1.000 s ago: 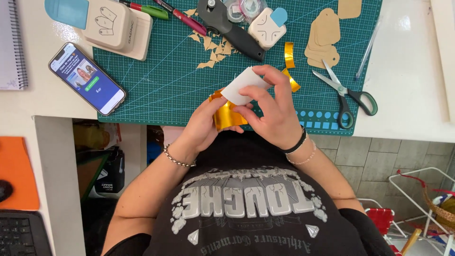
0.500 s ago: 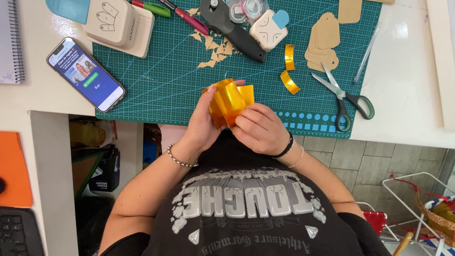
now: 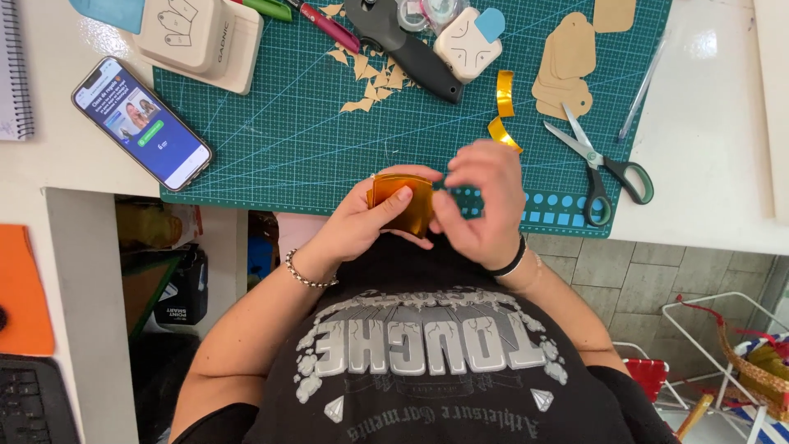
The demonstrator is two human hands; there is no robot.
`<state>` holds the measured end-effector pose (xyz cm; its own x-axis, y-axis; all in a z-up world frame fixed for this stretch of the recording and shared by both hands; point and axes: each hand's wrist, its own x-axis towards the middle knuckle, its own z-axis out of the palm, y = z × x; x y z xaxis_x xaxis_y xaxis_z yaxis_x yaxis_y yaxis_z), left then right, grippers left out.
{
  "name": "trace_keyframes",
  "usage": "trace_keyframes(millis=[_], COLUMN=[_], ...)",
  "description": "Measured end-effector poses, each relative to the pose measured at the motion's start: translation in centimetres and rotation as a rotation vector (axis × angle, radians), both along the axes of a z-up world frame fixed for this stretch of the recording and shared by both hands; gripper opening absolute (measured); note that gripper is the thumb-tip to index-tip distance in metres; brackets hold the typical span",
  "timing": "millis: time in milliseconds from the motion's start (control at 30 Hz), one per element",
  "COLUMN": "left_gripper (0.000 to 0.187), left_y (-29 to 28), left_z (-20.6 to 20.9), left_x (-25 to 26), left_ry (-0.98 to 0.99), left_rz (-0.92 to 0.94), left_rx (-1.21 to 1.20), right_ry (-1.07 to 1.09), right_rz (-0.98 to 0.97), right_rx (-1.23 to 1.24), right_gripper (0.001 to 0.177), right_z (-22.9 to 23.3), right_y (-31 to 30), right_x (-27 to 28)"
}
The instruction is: Cutting a strip of paper with scissors and using a decorative hole puncher on gold foil pieces.
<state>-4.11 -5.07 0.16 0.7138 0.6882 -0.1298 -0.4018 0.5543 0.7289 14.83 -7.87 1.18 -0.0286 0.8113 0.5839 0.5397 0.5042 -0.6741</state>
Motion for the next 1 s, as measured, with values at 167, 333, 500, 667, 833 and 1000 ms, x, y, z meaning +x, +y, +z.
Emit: trace_keyframes(millis=[167,333,500,667,833,1000], left_gripper=[0.040,0.045,0.065,0.068,0.050,0.042], left_y=[-0.7,-0.8,-0.4,-0.6,0.0,1.0], left_z=[0.5,1.8,2.5,0.1,-1.8,-2.5], left_x=[-0.4,-0.6,-0.7,-0.2,0.1,-0.5], left_ry=[0.197,0.484,0.581,0.533,0.527,0.540], left_rz=[-0.037,0.071,0.073,0.040,0.158,0.249], left_rx=[0.385,0.810,0.809,0.853,1.034,0.995], right_ry=[0.437,0.438,0.162,-0.140,-0.244,-0.464], right_rz=[0.264,0.350,0.435,0.301,0.129,-0.178], right_rx=[-0.565,-0.666,-0.440,-0.109,-0.065,-0.274], right_gripper=[0.034,0.045,0.031,0.011,0.020,0.041], right_z=[0.6,0.2,2.4,0.9,-0.2,-1.4], right_y=[0.6,0.4,0.4,-0.4,0.0,2.0], right_x=[1.3,1.6,0.6,-0.7,3.2,7.0])
